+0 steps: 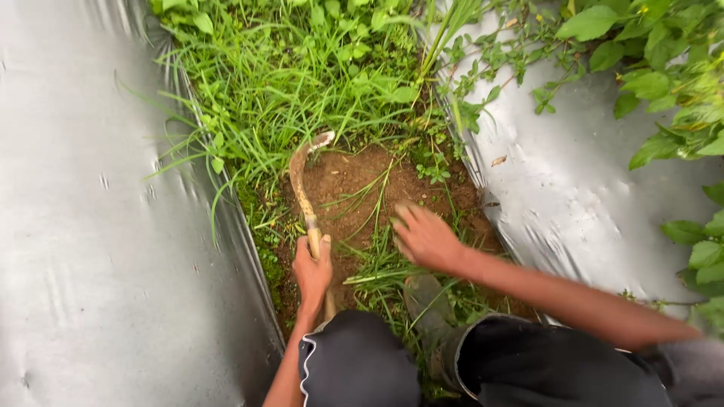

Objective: The person uses a curved hand hoe to loosen soil and remove weeds from a narrow strip of ground between two rows covered in plastic mulch. They repeatedly pull up the weeds by hand and toss them aside while working along the bed.

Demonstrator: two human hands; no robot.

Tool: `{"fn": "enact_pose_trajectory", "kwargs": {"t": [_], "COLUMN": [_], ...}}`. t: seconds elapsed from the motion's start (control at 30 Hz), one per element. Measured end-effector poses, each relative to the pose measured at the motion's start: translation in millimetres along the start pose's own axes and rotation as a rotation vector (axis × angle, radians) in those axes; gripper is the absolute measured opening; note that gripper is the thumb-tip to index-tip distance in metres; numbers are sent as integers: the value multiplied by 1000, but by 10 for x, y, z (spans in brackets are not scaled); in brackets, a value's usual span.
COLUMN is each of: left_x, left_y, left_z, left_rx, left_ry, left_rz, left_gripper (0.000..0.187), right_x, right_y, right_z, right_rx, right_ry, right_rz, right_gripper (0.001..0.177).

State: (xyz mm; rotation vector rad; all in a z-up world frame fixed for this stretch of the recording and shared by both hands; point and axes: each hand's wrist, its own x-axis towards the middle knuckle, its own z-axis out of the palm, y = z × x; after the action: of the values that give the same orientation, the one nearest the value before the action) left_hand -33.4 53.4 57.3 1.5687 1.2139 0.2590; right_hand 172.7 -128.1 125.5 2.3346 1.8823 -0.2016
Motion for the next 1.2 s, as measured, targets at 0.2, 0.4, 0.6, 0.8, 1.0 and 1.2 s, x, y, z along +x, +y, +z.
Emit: {"fn": "enact_pose_trajectory", "kwargs": {"t": [0.2,0.4,0.6,0.8,1.0,1.2], "left_x": [712,1090,1538,1572,1608,1560], "left_y": [1044,2363,2810,2405,2056,1935], "left_z": [-43,-28,241,795,1354,1717], "left_rx": [43,168,339,376,255,158], "left_ry": [2,-60,-194,-247,-399,-480], "left_rz": [225,267,210,117,69,-59], "left_gripper": [25,28,29,37,45,41], "right_x": [1294,2012,2040,1956,1913,2201], "right_y": [1206,2216,2566,3043,3017,2950], "right_z": [-1260,-1355,-1072,-825,-1003,-1068], "right_rx": [-483,-925,-1039,-733,-660,-767], "right_ry": [66,-193,-423,-305,-237,-304], "right_rz": [-83,204,289,285,171,29], "right_gripper": [39,62,45,45,42,23]}}
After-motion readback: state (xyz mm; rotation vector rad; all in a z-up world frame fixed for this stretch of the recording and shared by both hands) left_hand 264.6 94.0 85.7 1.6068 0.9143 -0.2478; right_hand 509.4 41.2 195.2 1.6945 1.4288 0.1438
